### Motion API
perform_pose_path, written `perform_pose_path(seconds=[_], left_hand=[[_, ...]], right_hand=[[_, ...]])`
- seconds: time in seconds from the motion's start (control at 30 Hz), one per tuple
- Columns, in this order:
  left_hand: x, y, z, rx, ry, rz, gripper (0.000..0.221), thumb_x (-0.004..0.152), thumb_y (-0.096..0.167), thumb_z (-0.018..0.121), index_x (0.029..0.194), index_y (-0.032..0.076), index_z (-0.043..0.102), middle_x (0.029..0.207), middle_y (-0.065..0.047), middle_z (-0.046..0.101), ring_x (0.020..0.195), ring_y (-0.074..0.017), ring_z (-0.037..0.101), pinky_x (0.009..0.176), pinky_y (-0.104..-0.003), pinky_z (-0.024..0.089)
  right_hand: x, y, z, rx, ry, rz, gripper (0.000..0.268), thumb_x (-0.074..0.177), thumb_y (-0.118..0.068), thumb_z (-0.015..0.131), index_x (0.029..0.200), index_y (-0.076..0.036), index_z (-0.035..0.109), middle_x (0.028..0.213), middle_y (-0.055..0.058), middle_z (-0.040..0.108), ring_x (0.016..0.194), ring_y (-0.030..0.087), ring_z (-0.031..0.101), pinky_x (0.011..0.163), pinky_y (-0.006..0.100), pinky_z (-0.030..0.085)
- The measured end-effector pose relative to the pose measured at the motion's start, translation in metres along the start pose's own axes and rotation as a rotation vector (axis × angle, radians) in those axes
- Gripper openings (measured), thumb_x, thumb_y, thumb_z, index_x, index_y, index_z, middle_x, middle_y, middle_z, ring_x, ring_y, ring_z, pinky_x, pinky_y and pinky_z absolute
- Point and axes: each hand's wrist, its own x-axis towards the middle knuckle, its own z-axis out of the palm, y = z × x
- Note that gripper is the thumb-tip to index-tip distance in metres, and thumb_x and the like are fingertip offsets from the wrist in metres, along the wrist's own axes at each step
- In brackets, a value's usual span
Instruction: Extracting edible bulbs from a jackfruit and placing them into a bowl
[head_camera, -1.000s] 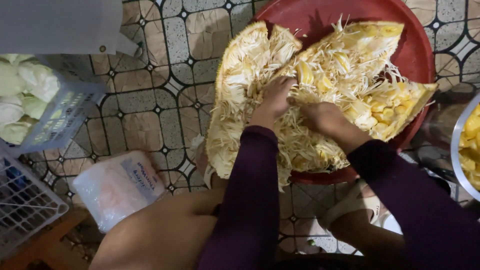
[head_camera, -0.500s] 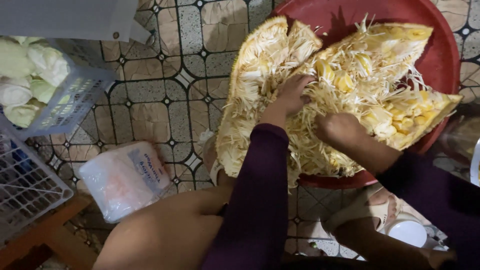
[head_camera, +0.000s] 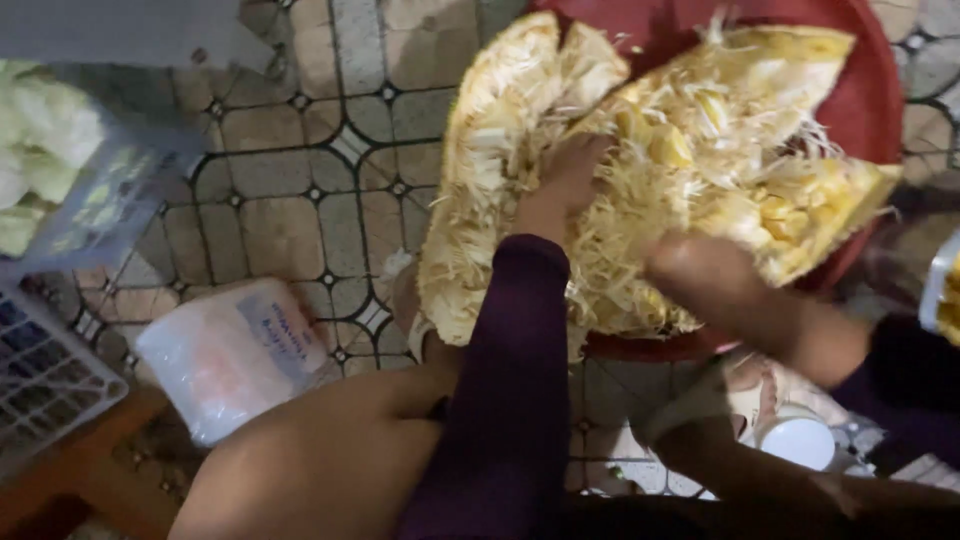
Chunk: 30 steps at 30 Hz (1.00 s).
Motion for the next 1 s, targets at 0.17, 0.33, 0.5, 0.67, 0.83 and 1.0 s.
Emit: perform_pose_path(seconds=[0.17, 0.33, 0.5, 0.67, 0.83, 1.0], left_hand=[[-0.023, 0.022, -0.047, -0.314, -0.148, -0.124, 0.065, 0.095, 0.005, 0.064, 0.153, 0.026, 0.042, 0.167, -0.011, 0.019, 0.155, -0.0376, 0.012, 0.118, -0.056, 0.027], [-0.016, 0.013, -0.035, -0.14, 0.049, 0.028, 0.055, 0.087, 0.015, 0.074, 0.138, 0.019, 0.054, 0.143, -0.011, 0.05, 0.135, -0.0352, 0.044, 0.103, -0.049, 0.041], [-0.029, 0.025, -0.056, -0.127, -0.066, -0.054, 0.051, 0.095, 0.021, 0.069, 0.142, 0.026, 0.049, 0.15, -0.008, 0.044, 0.14, -0.032, 0.04, 0.102, -0.052, 0.038], [-0.037, 0.036, -0.073, -0.194, -0.099, -0.091, 0.059, 0.094, 0.019, 0.07, 0.148, 0.026, 0.048, 0.155, -0.005, 0.043, 0.145, -0.0292, 0.036, 0.111, -0.049, 0.03], [-0.03, 0.021, -0.048, -0.192, -0.113, -0.103, 0.057, 0.099, 0.027, 0.068, 0.15, 0.029, 0.043, 0.159, -0.004, 0.033, 0.15, -0.0337, 0.027, 0.117, -0.06, 0.024], [-0.011, 0.002, -0.016, -0.18, -0.084, -0.083, 0.053, 0.1, 0.032, 0.066, 0.147, 0.036, 0.041, 0.156, 0.001, 0.033, 0.149, -0.0351, 0.028, 0.117, -0.066, 0.027]], right_hand=[[0.042, -0.02, -0.063, -1.485, 0.021, -0.324, 0.069, 0.103, -0.051, 0.036, 0.162, -0.017, 0.027, 0.142, 0.01, 0.064, 0.037, -0.003, 0.047, 0.026, 0.013, 0.032], [0.079, 0.005, -0.056, -0.698, 0.355, -0.208, 0.034, 0.113, -0.032, 0.04, 0.125, -0.01, 0.063, 0.096, 0.01, 0.071, 0.075, 0.029, 0.07, 0.048, 0.037, 0.055], [0.103, 0.03, -0.093, -0.866, 0.642, -0.222, 0.058, 0.128, -0.066, 0.047, 0.118, -0.012, 0.066, 0.091, 0.007, 0.066, 0.068, 0.021, 0.064, 0.052, 0.032, 0.054], [0.067, -0.018, -0.091, -0.59, 0.529, -0.331, 0.076, 0.085, -0.025, 0.083, 0.153, -0.005, 0.057, 0.145, 0.04, 0.048, 0.125, 0.054, 0.049, 0.099, 0.06, 0.05], [0.134, 0.049, 0.011, -0.535, 0.025, -0.52, 0.033, 0.09, -0.003, 0.055, 0.118, -0.004, 0.073, 0.124, 0.021, 0.071, 0.112, 0.038, 0.071, 0.074, 0.042, 0.063], [0.173, 0.09, 0.028, -0.413, -0.079, -0.653, 0.048, 0.085, -0.026, 0.063, 0.13, -0.014, 0.07, 0.115, 0.026, 0.072, 0.106, 0.052, 0.069, 0.093, 0.062, 0.055]])
